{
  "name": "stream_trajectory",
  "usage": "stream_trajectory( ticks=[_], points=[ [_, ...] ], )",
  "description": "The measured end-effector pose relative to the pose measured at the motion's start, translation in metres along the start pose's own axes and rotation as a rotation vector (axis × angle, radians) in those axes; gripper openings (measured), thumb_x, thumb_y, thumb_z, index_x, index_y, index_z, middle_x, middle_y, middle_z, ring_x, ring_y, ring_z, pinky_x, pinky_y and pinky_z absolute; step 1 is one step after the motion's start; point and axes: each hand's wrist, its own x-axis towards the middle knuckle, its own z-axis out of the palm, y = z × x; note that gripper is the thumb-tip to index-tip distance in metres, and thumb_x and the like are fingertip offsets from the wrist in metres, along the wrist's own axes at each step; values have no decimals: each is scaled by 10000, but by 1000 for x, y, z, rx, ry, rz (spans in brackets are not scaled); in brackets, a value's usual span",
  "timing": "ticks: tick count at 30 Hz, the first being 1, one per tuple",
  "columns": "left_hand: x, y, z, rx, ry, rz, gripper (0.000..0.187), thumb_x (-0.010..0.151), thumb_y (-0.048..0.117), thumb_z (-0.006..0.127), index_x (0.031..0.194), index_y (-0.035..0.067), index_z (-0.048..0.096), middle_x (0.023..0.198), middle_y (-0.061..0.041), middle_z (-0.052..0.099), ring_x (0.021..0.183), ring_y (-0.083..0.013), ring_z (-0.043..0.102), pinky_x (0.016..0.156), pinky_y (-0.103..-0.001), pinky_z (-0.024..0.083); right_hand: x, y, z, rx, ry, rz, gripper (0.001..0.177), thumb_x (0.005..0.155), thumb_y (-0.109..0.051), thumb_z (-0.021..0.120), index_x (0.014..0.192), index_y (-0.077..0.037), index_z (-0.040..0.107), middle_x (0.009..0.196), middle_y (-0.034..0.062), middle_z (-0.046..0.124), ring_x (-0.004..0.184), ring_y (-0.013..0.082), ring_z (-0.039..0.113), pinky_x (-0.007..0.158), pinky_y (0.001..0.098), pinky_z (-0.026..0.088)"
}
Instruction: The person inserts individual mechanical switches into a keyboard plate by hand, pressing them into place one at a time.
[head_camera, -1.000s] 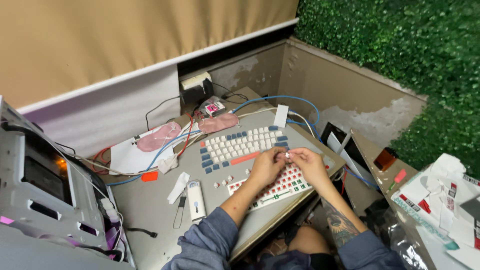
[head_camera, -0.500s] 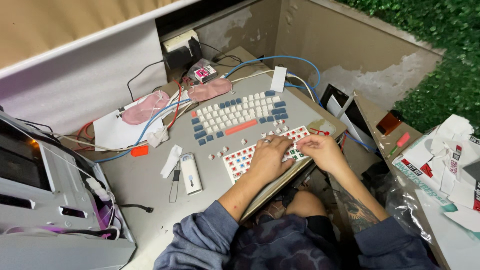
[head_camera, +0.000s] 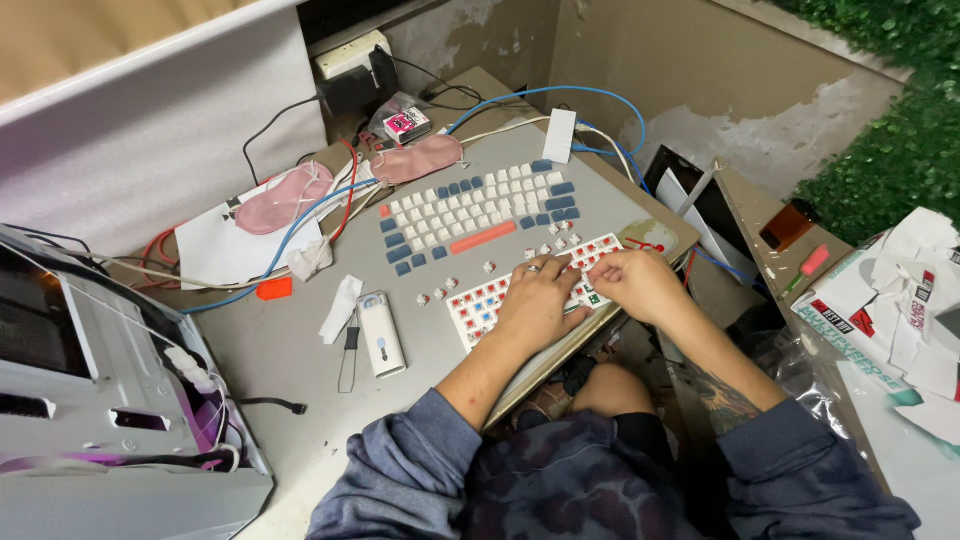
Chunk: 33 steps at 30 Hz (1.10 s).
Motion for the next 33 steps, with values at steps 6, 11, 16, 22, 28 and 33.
stream_trajectory(
  ticks=[6, 11, 16, 22, 28, 33],
  points=[
    [0, -1, 0, -1, -8, -1, 604, 793, 413, 784, 1262, 45, 686, 1364, -178, 612, 1298, -371, 530, 1077, -503, 384, 1, -5, -2, -87, 6, 12, 142, 798, -137, 776, 904, -46, 797, 774, 57, 754, 717, 126, 705, 701, 287, 571],
    [-1, -1, -1, -8, -8, 1, 596, 800, 415, 780, 1260, 47, 687, 1367, -181, 612, 1299, -373, 531, 1081, -500, 383, 14, 12, -4, 80, -50, 87, 144, 795, -135, 787, 889, -26, 799, 753, 41, 754, 690, 107, 677, 650, 271, 542],
    [-1, -1, -1, -7, -5, 5, 598, 801, 406, 779, 1264, 40, 685, 1371, -185, 611, 1299, -378, 529, 1076, -499, 385, 25, 34, -3, 219, -111, 131, 133, 823, -113, 767, 885, 0, 795, 697, 46, 710, 608, 86, 599, 543, 260, 460],
    [-1, -1, 0, -14, -2, 5, 598, 793, 401, 783, 1261, 41, 688, 1366, -185, 616, 1297, -378, 530, 1077, -502, 386, 25, 33, -2, 213, -100, 117, 132, 811, -117, 772, 874, -1, 787, 704, 30, 723, 621, 78, 617, 566, 256, 481],
    [-1, -1, 0, -10, -6, -1, 590, 795, 403, 784, 1255, 45, 692, 1368, -181, 613, 1305, -376, 525, 1079, -501, 386, 18, 8, 1, 27, -63, 122, 143, 780, -139, 774, 852, -15, 783, 727, 51, 739, 656, 122, 658, 632, 293, 529],
    [-1, -1, 0, -13, -10, -8, 593, 792, 406, 783, 1255, 48, 691, 1368, -179, 612, 1307, -374, 520, 1071, -503, 385, 12, -11, -3, -131, -27, 85, 152, 757, -167, 780, 829, -33, 775, 720, 80, 751, 652, 168, 704, 659, 321, 556]
  ],
)
